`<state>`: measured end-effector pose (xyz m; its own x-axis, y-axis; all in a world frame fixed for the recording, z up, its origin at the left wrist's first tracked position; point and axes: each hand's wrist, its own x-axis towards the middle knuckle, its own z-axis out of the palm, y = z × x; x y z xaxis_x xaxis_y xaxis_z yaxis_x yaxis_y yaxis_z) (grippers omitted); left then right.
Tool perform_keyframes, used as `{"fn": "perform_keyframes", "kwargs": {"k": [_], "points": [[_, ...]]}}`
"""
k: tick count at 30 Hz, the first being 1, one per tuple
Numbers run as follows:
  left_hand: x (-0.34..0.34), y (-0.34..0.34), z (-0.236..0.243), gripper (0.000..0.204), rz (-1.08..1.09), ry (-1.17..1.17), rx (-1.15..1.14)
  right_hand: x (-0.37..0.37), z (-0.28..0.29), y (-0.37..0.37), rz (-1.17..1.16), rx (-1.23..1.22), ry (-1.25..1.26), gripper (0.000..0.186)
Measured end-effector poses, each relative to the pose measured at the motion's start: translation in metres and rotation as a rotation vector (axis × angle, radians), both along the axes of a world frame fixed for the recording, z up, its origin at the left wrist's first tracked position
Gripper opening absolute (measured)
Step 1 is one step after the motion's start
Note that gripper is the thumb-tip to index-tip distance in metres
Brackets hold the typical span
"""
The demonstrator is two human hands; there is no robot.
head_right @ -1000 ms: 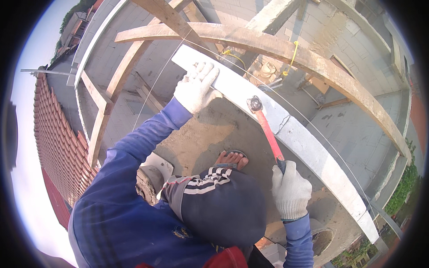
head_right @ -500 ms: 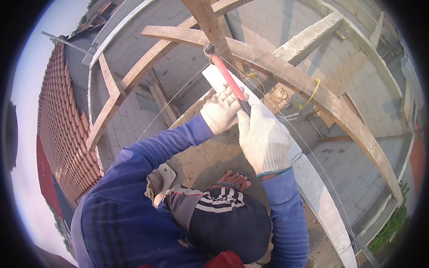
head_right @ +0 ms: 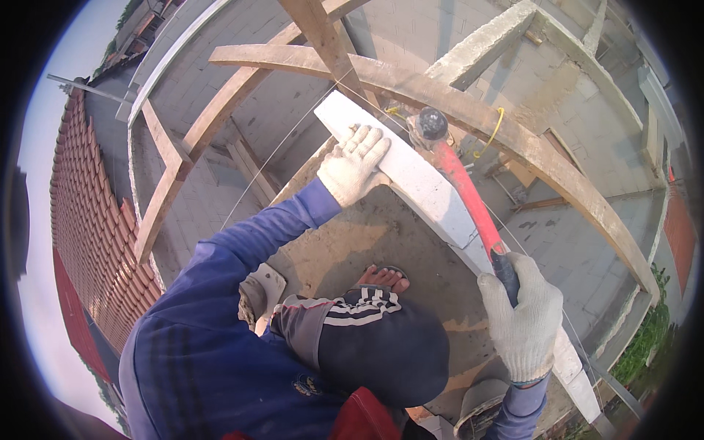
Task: The person measures and marks a white roof tile using a tape measure and pencil, then uses a hammer and chisel to cut the tile. They also handle a bucket of tools and a trowel, and position the cut tile on the roof structure.
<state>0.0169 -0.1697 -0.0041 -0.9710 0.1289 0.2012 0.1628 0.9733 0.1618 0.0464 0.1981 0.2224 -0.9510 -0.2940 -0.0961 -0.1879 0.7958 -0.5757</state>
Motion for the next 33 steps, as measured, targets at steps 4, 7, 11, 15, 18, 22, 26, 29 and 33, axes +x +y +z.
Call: {"fn": "perform_keyframes", "kwargs": {"k": [4, 7, 11, 15, 18, 22, 26, 29, 33], "points": [[-0.017, 0.039, 0.003, 0.081, -0.059, 0.066, 0.009, 0.094, 0.039, 0.125, -0.370, 0.318, 0.019, 0.027], [0.013, 0.088, -0.004, 0.085, -0.119, 0.051, 0.028, 0.193, 0.060, 0.181, -0.574, 0.495, 0.091, 0.034], [0.043, 0.112, 0.000, 0.081, -0.184, 0.098, 0.055, 0.300, 0.090, 0.221, -0.851, 0.685, 0.116, 0.041], [-0.005, 0.161, 0.012, 0.069, -0.428, 0.240, 0.105, 0.447, 0.121, 0.205, -1.487, 0.745, 0.122, 0.039], [-0.003, 0.235, 0.068, 0.065, -0.521, 0.234, 0.217, 0.532, 0.130, 0.178, -1.894, 0.665, 0.214, 0.036], [-0.021, 0.293, 0.112, 0.063, -0.687, 0.277, 0.273, 0.611, 0.102, 0.152, -2.240, 0.443, 0.227, 0.038], [-0.026, 0.329, 0.139, 0.062, -0.804, 0.294, 0.282, 0.672, 0.046, 0.143, -2.430, 0.349, 0.218, 0.039], [-0.027, 0.349, 0.145, 0.063, -0.903, 0.258, 0.332, 0.704, 0.016, 0.151, -2.540, 0.132, 0.248, 0.035], [-0.024, 0.371, 0.155, 0.063, -0.990, 0.080, 0.383, 0.769, -0.023, 0.162, -2.608, -0.037, 0.169, 0.032]]}}
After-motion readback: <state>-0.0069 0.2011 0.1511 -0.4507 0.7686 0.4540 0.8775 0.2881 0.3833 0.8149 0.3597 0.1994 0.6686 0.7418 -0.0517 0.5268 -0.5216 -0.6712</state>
